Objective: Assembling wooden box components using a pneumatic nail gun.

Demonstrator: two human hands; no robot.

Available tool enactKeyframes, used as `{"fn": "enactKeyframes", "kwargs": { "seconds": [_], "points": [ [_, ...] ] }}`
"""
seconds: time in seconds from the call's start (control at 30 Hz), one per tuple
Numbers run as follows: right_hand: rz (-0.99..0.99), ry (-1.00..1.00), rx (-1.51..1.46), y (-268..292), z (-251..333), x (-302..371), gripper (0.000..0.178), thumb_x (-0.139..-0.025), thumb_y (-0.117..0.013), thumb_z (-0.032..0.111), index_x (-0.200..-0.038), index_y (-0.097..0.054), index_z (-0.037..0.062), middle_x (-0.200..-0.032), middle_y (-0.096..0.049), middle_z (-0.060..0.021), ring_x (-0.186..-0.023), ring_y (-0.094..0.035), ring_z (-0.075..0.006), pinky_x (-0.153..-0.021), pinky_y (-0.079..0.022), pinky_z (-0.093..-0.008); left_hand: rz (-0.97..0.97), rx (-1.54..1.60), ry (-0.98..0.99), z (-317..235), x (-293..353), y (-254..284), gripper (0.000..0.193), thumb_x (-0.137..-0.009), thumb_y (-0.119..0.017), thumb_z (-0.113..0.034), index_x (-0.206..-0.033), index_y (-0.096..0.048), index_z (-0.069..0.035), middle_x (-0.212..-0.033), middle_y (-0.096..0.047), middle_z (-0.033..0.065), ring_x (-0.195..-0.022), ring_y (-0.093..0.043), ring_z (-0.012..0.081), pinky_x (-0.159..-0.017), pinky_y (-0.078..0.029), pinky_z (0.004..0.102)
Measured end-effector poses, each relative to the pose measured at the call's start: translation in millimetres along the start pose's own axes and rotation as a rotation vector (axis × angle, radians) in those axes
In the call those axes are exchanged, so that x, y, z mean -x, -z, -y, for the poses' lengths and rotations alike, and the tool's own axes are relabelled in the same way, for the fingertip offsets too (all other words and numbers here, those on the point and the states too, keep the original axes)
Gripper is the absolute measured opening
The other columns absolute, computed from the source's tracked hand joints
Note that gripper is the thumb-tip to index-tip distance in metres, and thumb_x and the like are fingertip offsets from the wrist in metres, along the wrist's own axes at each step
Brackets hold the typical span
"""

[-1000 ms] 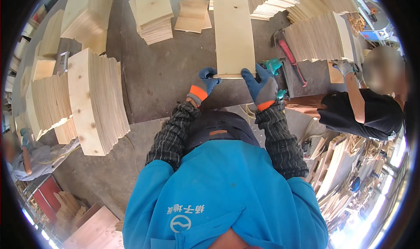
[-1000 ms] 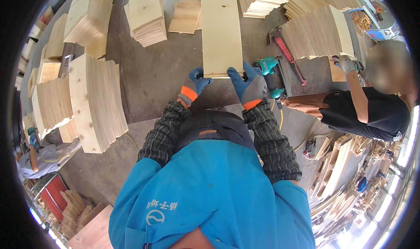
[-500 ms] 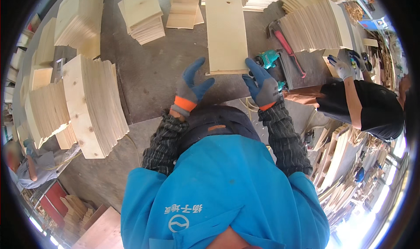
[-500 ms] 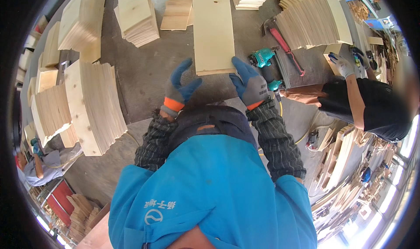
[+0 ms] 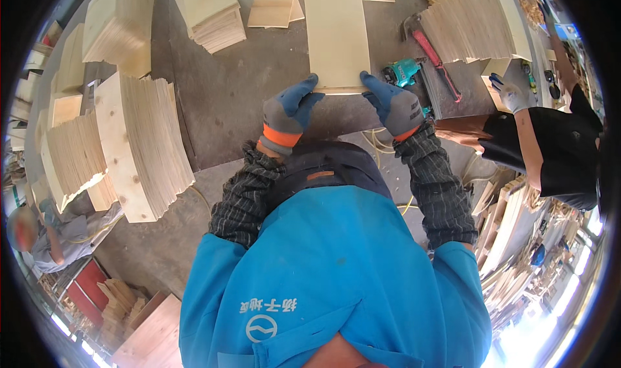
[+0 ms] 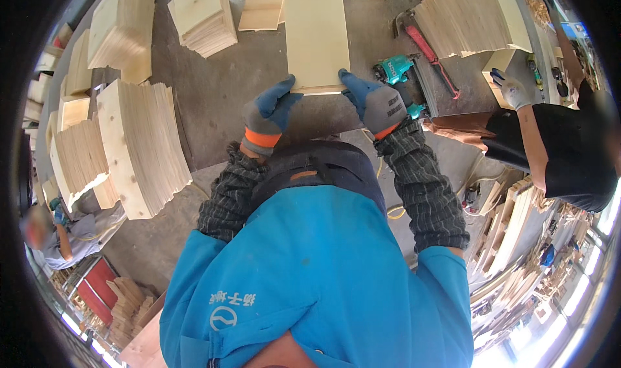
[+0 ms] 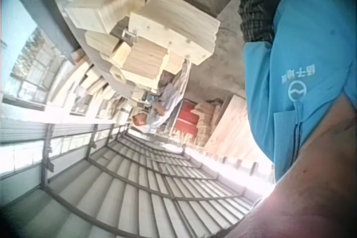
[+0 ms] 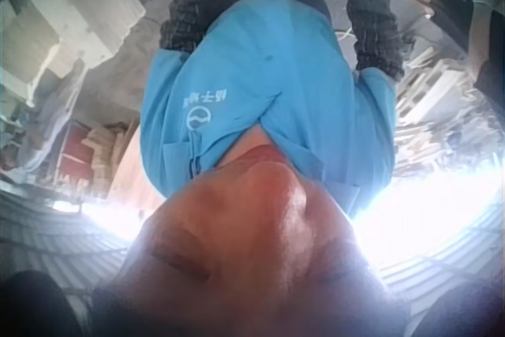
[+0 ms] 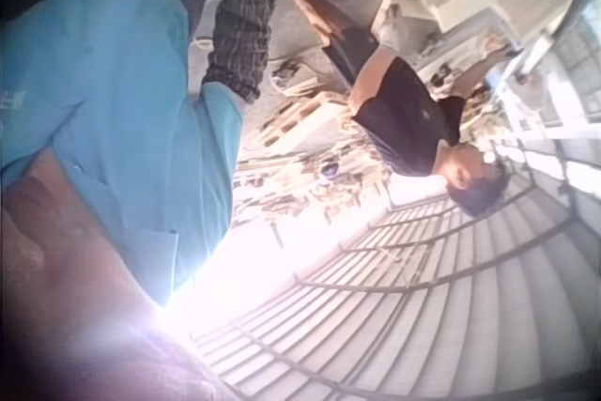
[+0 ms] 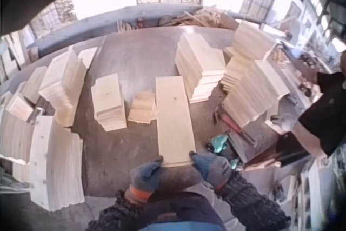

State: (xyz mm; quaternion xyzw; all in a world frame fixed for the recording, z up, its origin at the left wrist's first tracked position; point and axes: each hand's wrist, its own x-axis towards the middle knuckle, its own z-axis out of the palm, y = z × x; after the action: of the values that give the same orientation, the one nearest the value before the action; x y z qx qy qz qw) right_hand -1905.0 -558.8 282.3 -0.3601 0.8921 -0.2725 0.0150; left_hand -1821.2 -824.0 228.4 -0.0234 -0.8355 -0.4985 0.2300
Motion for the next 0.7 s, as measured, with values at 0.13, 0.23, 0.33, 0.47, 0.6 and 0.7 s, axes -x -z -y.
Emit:
{"fn": "enactKeyframes", "kwargs": {
  "seconds": [0.13,0.23,0.33,0.47,0.6,0.7],
  "points": [
    [0.015,-0.032,0.091,2.7,7.0,0.1,0.051,-0.093,-0.074,0.002,-0.142,-0.066,0.0099,-0.112,-0.077,-0.0206,-0.093,-0.077,-0.0342,-0.073,-0.062,-0.0412,-0.009,-0.027,-0.031,-6.1,-4.6,4.3,0.032,-0.087,-0.087,-0.008,-0.118,-0.078,-0.005,-0.113,-0.080,0.0183,-0.101,-0.080,0.0310,-0.086,-0.064,0.0370],
    [-0.014,-0.031,0.122,5.8,19.7,2.2,0.049,-0.093,-0.072,0.001,-0.142,-0.067,0.0098,-0.107,-0.078,-0.0184,-0.091,-0.076,-0.0337,-0.072,-0.061,-0.0420,0.003,-0.051,-0.069,-9.1,-4.2,7.1,0.031,-0.087,-0.086,-0.009,-0.117,-0.079,-0.007,-0.111,-0.080,0.0173,-0.097,-0.079,0.0346,-0.083,-0.065,0.0388],
    [0.001,-0.055,0.157,2.5,24.2,6.6,0.049,-0.093,-0.071,0.000,-0.141,-0.068,0.0095,-0.107,-0.078,-0.0175,-0.092,-0.077,-0.0334,-0.075,-0.060,-0.0415,0.014,-0.106,-0.098,-12.3,-3.0,9.9,0.029,-0.088,-0.085,-0.010,-0.116,-0.079,-0.007,-0.110,-0.080,0.0164,-0.096,-0.079,0.0349,-0.080,-0.064,0.0390],
    [-0.057,-0.002,0.191,-4.2,19.8,10.1,0.048,-0.093,-0.071,0.000,-0.140,-0.069,0.0091,-0.108,-0.078,-0.0175,-0.093,-0.077,-0.0332,-0.078,-0.061,-0.0409,0.054,-0.147,-0.115,-21.2,-7.8,13.7,0.025,-0.090,-0.083,-0.011,-0.115,-0.079,-0.007,-0.107,-0.080,0.0158,-0.092,-0.079,0.0346,-0.078,-0.064,0.0397],
    [-0.098,-0.013,0.133,-6.2,19.2,10.9,0.047,-0.093,-0.068,-0.002,-0.139,-0.069,0.0083,-0.109,-0.078,-0.0185,-0.094,-0.077,-0.0330,-0.079,-0.062,-0.0409,0.103,-0.180,-0.092,-23.1,-9.9,17.3,0.023,-0.089,-0.084,-0.012,-0.111,-0.079,-0.006,-0.111,-0.081,0.0161,-0.094,-0.080,0.0325,-0.080,-0.065,0.0361],
    [-0.074,0.019,0.152,-8.4,19.1,14.4,0.049,-0.094,-0.063,-0.001,-0.141,-0.067,0.0065,-0.114,-0.077,-0.0210,-0.096,-0.077,-0.0362,-0.081,-0.062,-0.0436,0.101,-0.164,-0.090,-22.1,-7.0,17.3,0.022,-0.089,-0.084,-0.013,-0.110,-0.079,-0.006,-0.109,-0.081,0.0163,-0.093,-0.080,0.0331,-0.078,-0.065,0.0367]
  ]
}}
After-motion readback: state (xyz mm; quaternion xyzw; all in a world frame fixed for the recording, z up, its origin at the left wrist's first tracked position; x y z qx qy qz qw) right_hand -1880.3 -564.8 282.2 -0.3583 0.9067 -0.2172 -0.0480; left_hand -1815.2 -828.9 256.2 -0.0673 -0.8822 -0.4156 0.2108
